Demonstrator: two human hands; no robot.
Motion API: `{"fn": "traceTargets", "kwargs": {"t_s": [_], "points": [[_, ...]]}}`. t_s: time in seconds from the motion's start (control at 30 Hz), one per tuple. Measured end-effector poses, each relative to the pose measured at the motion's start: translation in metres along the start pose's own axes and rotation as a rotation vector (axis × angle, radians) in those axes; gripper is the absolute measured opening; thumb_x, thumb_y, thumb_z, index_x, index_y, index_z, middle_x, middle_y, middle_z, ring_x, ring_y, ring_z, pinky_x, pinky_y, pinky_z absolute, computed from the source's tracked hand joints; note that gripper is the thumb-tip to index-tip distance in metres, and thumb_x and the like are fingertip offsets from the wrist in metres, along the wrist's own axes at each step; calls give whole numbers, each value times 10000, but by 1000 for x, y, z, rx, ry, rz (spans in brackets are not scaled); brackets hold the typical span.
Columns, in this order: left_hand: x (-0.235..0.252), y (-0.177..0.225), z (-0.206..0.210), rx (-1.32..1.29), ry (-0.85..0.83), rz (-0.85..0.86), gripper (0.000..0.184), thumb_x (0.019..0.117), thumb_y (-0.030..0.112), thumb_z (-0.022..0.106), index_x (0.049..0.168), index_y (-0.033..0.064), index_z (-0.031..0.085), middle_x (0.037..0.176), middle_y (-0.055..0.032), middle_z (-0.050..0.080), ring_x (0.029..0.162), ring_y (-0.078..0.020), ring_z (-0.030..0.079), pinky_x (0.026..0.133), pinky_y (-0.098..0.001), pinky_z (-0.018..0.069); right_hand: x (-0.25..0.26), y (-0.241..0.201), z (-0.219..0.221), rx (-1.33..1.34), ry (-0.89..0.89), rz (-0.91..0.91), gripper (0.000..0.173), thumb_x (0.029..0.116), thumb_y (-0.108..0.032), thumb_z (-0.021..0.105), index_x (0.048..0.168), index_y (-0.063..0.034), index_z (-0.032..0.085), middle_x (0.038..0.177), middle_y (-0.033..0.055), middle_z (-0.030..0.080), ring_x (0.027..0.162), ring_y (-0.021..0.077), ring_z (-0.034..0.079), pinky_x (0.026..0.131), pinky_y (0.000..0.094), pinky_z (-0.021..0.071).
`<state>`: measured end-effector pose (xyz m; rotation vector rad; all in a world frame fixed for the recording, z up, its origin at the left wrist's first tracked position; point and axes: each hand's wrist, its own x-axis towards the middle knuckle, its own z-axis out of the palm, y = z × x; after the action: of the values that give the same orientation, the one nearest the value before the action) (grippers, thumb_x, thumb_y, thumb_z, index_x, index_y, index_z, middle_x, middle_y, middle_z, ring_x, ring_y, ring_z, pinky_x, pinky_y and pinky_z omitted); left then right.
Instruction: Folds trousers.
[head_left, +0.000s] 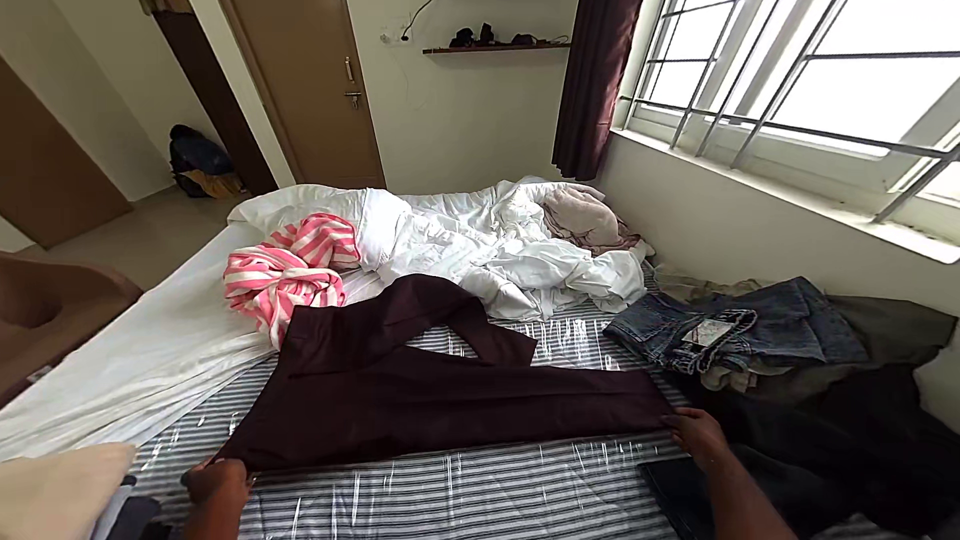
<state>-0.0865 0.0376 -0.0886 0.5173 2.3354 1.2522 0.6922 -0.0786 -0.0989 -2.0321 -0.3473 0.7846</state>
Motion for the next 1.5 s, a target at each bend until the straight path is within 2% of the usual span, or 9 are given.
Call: {"fn": "traceTargets", "kwargs": {"t_s": [0.17, 0.4, 0.53, 0.73, 0.93, 1.07, 1.3, 1.4, 1.5], "points": [[8, -18, -23, 868, -159, 12, 380, 1024, 46, 477, 1346, -148, 535, 1506, -299, 468, 1468, -383, 403, 1190, -506, 346, 0, 12, -23, -304, -152, 65, 359, 893, -58, 729, 1230, 10, 623, 1057, 197, 661, 865, 269, 631, 733, 457, 535], [-1, 8, -6, 691, 13, -50, 838, 984, 280, 580, 1631, 4, 124, 1655, -320, 152, 1529, -440, 238, 1200, -560, 315, 2, -15, -8, -722, -79, -43, 525, 973, -445, 674, 1205, 26, 688, 1312, 273, 640, 1278, 415, 585, 1063, 614, 436], [-51, 45, 9, 593, -41, 563, 555, 1033, 214, 581, 1526, 9, 426, 1554, -352, 360, 1430, -545, 362, 1104, -696, 348, 14, -12, 6, -562, -33, -192, 566, 1000, -476, 644, 1300, 4, 651, 1285, 274, 652, 1246, 430, 598, 1059, 623, 433], [-107, 40, 91, 707, -841, 1150, 539, 1061, 293, 513, 1564, 119, 431, 1633, -149, 373, 1509, -349, 354, 1205, -582, 321, 40, -1, 29, -559, -134, -408, 534, 1011, -348, 661, 1451, -65, 550, 1350, 285, 615, 1278, 455, 578, 1080, 651, 424], [-142, 26, 118, 954, -1075, 1010, 641, 1067, 526, 428, 1627, 235, 314, 1735, -10, 130, 1600, -274, 88, 1251, -608, 151, 40, 0, 18, -626, 37, -320, 265, 984, -208, 693, 1170, -26, 743, 1216, 280, 688, 1189, 468, 624, 1017, 687, 440], [-122, 36, 117, 849, -1035, 978, 580, 1064, 513, 449, 1576, 243, 419, 1704, -8, 248, 1564, -256, 244, 1219, -604, 246, 24, -14, 24, -672, 228, -434, 305, 985, -181, 627, 1253, -52, 692, 1341, 341, 579, 1239, 538, 562, 984, 725, 449], [-64, 69, 112, 648, -550, 759, 449, 1045, 342, 557, 1444, 138, 583, 1565, -136, 462, 1435, -377, 435, 1149, -601, 367, -19, -66, 128, -696, -1, -935, 297, 956, -277, 723, 1166, -68, 728, 1182, 253, 672, 1096, 473, 645, 933, 681, 497], [-34, 70, 102, 555, -309, 476, 540, 1024, 335, 605, 1495, 91, 506, 1563, -223, 434, 1445, -435, 402, 1136, -631, 359, -35, -73, 194, -692, -245, -751, 524, 910, -483, 753, 1235, -74, 705, 1195, 225, 681, 1093, 417, 656, 946, 627, 512], [-6, 64, 95, 489, -161, 295, 668, 1000, 357, 650, 1547, 59, 409, 1576, -256, 398, 1455, -439, 387, 1131, -626, 365, -58, -79, 242, -789, -303, -446, 962, 810, -618, 799, 1522, -73, 450, 1442, 357, 484, 1255, 520, 553, 1017, 639, 471]]}}
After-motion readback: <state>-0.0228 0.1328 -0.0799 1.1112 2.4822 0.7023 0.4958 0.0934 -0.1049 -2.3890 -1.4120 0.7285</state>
